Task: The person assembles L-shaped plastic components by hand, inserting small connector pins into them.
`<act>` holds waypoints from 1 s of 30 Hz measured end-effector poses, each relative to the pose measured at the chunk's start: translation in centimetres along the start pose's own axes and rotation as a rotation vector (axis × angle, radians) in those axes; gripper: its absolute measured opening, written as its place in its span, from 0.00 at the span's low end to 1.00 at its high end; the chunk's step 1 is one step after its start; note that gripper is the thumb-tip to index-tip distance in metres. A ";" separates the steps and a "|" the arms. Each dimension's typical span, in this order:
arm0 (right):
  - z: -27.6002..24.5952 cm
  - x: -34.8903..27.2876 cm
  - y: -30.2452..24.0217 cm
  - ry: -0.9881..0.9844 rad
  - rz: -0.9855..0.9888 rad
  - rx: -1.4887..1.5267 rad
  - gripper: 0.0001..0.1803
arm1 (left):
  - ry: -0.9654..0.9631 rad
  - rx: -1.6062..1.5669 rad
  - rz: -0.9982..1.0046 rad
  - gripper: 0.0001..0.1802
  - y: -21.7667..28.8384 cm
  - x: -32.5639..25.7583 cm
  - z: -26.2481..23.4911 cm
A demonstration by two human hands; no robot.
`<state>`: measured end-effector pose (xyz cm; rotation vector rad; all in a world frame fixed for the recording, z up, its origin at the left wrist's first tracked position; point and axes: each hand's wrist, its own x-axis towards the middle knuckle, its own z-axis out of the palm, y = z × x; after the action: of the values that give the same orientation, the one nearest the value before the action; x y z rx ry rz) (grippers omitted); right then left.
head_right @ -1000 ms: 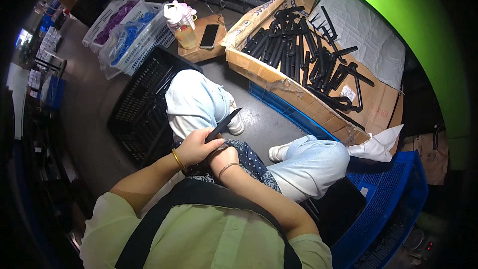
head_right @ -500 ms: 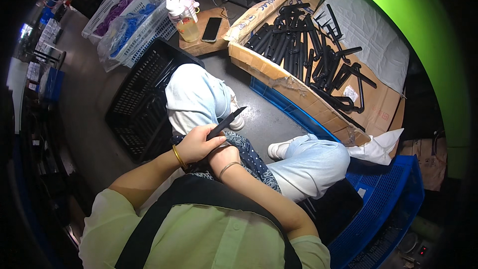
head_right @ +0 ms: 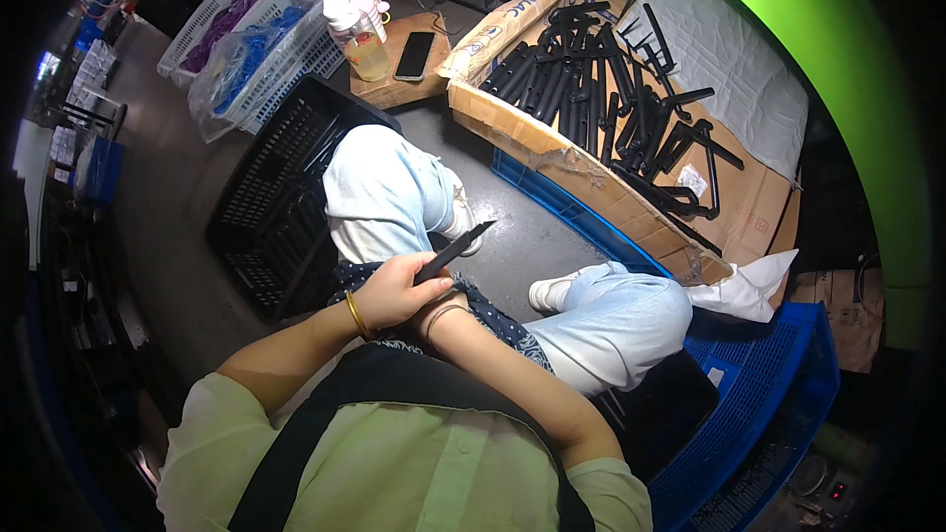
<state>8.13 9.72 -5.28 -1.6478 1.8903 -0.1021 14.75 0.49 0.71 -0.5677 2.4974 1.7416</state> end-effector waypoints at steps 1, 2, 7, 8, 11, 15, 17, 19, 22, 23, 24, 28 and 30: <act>0.0 0.0 0.0 0.001 -0.009 0.011 0.20 | -0.015 -0.056 -0.057 0.10 0.4 0.0 -0.3; 0.0 -0.1 0.1 0.001 -0.017 0.022 0.20 | -0.029 -0.112 -0.113 0.10 0.6 0.0 -0.5; -0.1 -1.0 -0.4 0.113 0.066 0.136 0.18 | 0.020 -0.150 -0.101 0.10 -0.4 0.2 -0.4; -0.9 -1.7 -0.7 0.091 0.104 0.115 0.18 | 0.030 -0.141 -0.121 0.10 -0.3 0.3 -0.7; -2.5 -2.7 -0.9 0.064 -0.015 0.161 0.16 | 0.051 -0.117 -0.144 0.10 -0.8 0.4 -1.3; -3.0 -5.9 -0.3 0.497 -0.294 0.397 0.10 | 0.060 -0.105 -0.125 0.09 -1.7 0.6 -2.0; -4.1 -8.4 0.9 0.439 -0.257 0.549 0.11 | 0.060 -0.125 -0.138 0.09 -1.4 0.7 -2.2; -5.6 -11.4 2.0 0.360 -0.123 0.690 0.12 | 0.060 -0.103 -0.173 0.09 -1.5 0.7 -2.4; -5.5 -15.8 3.4 0.422 0.234 0.828 0.09 | 0.048 -0.087 -0.144 0.10 -1.4 1.1 -2.4; -4.8 -17.3 3.9 0.433 0.253 0.833 0.09 | 0.042 -0.092 -0.135 0.10 -1.7 1.2 -2.4; -3.9 -18.7 4.4 0.372 0.424 0.891 0.10 | 0.017 -0.153 -0.179 0.10 -2.1 1.4 -2.5; -0.3 -22.9 3.7 0.199 0.784 0.878 0.12 | -0.007 -0.061 -0.150 0.09 -2.6 2.0 -2.9; 2.7 -24.1 2.7 0.252 0.759 0.738 0.12 | -0.046 -0.090 -0.138 0.11 -2.8 2.2 -3.3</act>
<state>7.77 33.34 0.87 -0.4069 2.1661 -0.6208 14.14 -3.95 -1.18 -0.6805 2.3001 1.8008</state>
